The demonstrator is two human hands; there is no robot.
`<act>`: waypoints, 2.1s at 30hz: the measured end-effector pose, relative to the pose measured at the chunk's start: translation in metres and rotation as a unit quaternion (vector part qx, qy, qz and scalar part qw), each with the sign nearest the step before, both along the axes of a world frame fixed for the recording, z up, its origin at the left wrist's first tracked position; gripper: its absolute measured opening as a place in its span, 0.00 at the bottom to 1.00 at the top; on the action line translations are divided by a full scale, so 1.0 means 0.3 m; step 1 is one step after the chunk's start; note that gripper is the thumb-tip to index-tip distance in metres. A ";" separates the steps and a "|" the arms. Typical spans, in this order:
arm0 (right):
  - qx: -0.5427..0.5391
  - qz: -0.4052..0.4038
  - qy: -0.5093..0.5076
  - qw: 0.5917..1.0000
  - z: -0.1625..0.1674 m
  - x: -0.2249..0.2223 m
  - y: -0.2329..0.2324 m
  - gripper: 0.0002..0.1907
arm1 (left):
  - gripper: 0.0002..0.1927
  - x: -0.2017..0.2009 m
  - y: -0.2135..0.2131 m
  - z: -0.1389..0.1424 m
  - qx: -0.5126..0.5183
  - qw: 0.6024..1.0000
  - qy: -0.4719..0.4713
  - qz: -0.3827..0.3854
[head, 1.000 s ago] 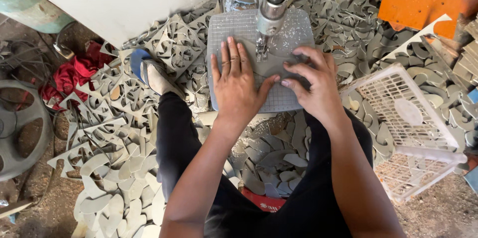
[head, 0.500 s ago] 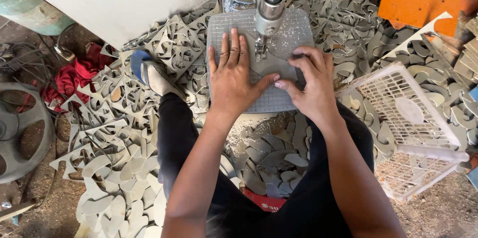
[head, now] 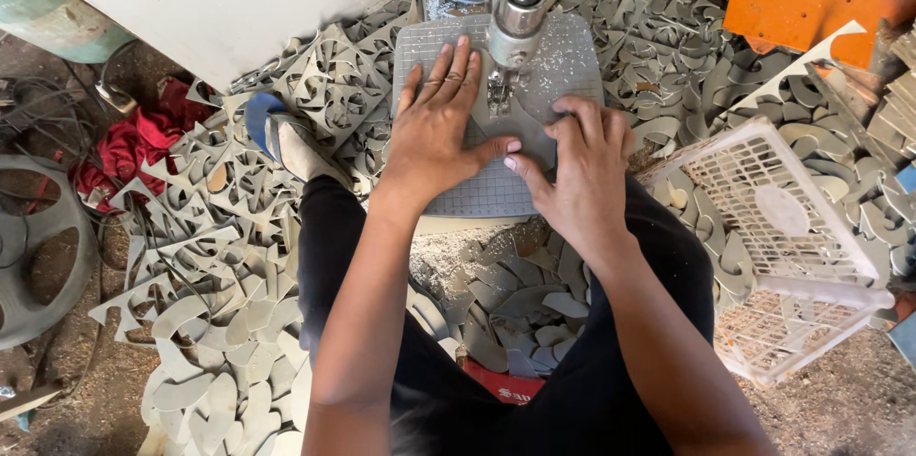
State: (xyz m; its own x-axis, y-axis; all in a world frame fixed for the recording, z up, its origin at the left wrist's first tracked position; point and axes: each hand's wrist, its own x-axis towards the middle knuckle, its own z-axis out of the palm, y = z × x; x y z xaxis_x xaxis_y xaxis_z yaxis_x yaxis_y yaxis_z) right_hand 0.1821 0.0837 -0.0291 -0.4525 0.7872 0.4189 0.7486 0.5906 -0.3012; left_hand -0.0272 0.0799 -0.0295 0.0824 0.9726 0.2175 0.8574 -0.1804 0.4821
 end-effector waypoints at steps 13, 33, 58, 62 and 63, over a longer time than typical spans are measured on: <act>0.036 -0.020 -0.001 0.999 -0.017 -0.062 -0.026 0.25 | 0.49 -0.001 -0.016 0.001 0.019 0.998 -0.051 0.015; -0.032 0.083 0.035 0.995 0.005 0.034 0.017 0.23 | 0.45 0.009 -0.025 -0.036 0.048 0.994 -0.038 0.087; -0.043 0.036 -0.075 0.996 -0.018 -0.009 0.076 0.52 | 0.32 0.064 -0.156 -0.007 0.074 0.995 0.051 0.042; -0.048 0.026 -0.087 0.995 -0.018 -0.014 0.077 0.50 | 0.31 0.068 -0.156 -0.012 0.087 0.994 0.046 0.052; -0.049 0.024 -0.089 0.995 -0.019 -0.014 0.076 0.49 | 0.31 0.071 -0.155 -0.014 0.093 0.993 0.046 0.058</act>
State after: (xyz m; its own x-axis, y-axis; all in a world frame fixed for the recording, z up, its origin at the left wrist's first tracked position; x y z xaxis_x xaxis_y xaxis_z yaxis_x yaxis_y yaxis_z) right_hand 0.1778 0.1066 -0.0347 -0.5506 0.7962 0.2509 0.7672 0.6011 -0.2239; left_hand -0.0060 0.0335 -0.0336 0.0001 0.9206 0.3906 0.9165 -0.1563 0.3682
